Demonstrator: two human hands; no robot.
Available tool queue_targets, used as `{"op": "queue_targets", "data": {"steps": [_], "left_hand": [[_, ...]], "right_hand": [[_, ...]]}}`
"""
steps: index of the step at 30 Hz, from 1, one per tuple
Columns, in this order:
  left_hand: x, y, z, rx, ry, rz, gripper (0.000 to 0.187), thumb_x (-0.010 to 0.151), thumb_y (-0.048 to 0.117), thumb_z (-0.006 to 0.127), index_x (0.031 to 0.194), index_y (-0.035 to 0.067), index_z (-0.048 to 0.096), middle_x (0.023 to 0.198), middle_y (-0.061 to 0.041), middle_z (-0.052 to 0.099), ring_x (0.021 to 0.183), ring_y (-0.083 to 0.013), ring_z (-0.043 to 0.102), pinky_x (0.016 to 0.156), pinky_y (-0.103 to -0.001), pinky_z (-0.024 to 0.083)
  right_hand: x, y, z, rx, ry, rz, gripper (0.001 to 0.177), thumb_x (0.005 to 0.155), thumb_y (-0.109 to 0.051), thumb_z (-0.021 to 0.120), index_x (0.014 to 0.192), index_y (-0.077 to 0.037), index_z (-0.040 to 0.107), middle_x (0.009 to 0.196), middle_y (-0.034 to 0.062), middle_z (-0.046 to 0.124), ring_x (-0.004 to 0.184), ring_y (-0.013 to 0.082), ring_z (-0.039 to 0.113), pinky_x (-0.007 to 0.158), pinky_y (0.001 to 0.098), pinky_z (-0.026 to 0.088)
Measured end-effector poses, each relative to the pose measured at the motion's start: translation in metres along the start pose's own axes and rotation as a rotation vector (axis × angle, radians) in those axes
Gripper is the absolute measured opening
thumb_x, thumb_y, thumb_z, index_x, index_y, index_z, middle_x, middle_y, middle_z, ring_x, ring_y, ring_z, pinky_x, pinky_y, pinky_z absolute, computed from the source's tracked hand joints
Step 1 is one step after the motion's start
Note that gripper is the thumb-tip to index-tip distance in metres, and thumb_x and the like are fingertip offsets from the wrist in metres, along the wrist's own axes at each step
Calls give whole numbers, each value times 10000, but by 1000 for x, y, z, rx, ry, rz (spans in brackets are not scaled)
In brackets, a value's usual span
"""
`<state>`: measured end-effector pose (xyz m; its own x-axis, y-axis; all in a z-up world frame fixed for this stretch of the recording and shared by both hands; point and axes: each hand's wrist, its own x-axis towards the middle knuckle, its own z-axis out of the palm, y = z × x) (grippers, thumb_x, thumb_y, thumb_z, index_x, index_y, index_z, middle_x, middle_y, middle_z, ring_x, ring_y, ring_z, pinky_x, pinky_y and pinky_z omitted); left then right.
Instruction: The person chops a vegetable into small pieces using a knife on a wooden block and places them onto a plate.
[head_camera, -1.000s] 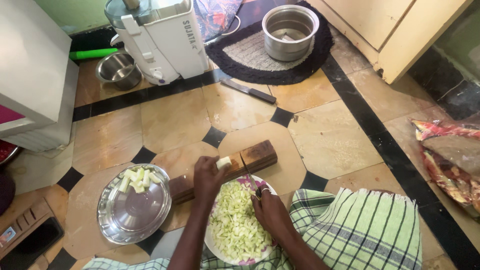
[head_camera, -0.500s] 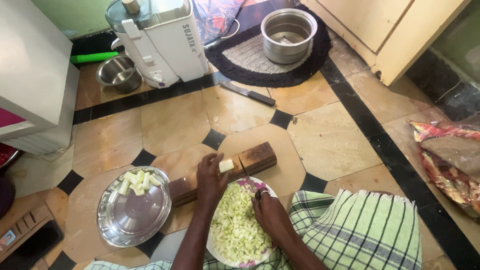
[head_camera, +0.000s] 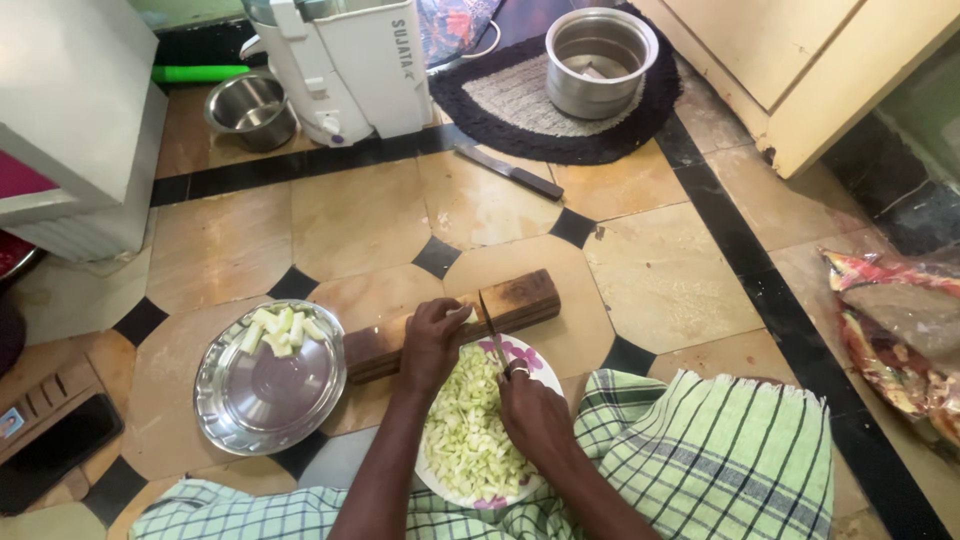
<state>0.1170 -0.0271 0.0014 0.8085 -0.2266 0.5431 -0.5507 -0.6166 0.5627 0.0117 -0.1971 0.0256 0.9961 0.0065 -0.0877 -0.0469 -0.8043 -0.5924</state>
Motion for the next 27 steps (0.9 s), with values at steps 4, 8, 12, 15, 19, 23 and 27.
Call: {"op": "queue_targets", "data": {"steps": [4, 8, 12, 15, 19, 23, 27], "left_hand": [[-3, -2, 5, 38, 19, -19, 288, 819, 54, 750, 1080, 168, 791, 1084, -50, 714, 968, -264, 651, 815, -423, 490], [-6, -3, 9, 53, 24, -57, 282, 818, 65, 749, 1076, 168, 793, 1089, -43, 711, 994, -260, 640, 845, -433, 469], [-8, -5, 12, 77, 42, -60, 273, 812, 56, 739, 1052, 172, 802, 1110, -41, 711, 1051, -260, 636, 869, -434, 468], [-8, -6, 14, 75, 62, -49, 243, 818, 75, 750, 1032, 172, 808, 1097, -38, 710, 1062, -261, 637, 872, -436, 467], [-8, -8, 14, 82, 35, -76, 217, 824, 93, 756, 1022, 169, 800, 1108, -33, 715, 1058, -254, 637, 867, -436, 463], [-7, -9, 11, 78, 13, -35, 280, 806, 73, 737, 1063, 164, 799, 1110, -41, 713, 1072, -261, 633, 872, -440, 460], [-6, -5, 9, 82, 28, -20, 298, 811, 51, 730, 1085, 148, 795, 1106, -49, 714, 1084, -269, 634, 879, -442, 464]], "right_hand": [[5, -3, 6, -14, -44, 33, 350, 1049, -325, 428, 1010, -1, 556, 753, 268, 690, 723, 480, 666, 694, 580, 496], [3, -5, 6, -68, -33, -4, 354, 1049, -331, 417, 1007, -9, 559, 742, 257, 696, 708, 463, 677, 683, 563, 507], [3, -13, 0, -92, -93, 36, 359, 1051, -327, 399, 1043, -6, 561, 738, 247, 698, 699, 454, 685, 680, 555, 516], [6, -15, 2, -86, -155, 109, 377, 1054, -303, 374, 1161, 32, 508, 762, 253, 712, 713, 456, 689, 684, 563, 511], [19, -1, 26, -146, -127, 36, 364, 1060, -281, 369, 1114, 36, 538, 839, 260, 714, 772, 463, 692, 717, 565, 509], [45, 8, 42, -176, -91, -15, 335, 1045, -219, 360, 1177, 34, 536, 903, 264, 723, 859, 450, 703, 771, 557, 519], [55, 5, 42, -173, 52, -103, 373, 1015, -230, 412, 1212, 66, 524, 851, 280, 731, 876, 475, 694, 906, 610, 460]]}}
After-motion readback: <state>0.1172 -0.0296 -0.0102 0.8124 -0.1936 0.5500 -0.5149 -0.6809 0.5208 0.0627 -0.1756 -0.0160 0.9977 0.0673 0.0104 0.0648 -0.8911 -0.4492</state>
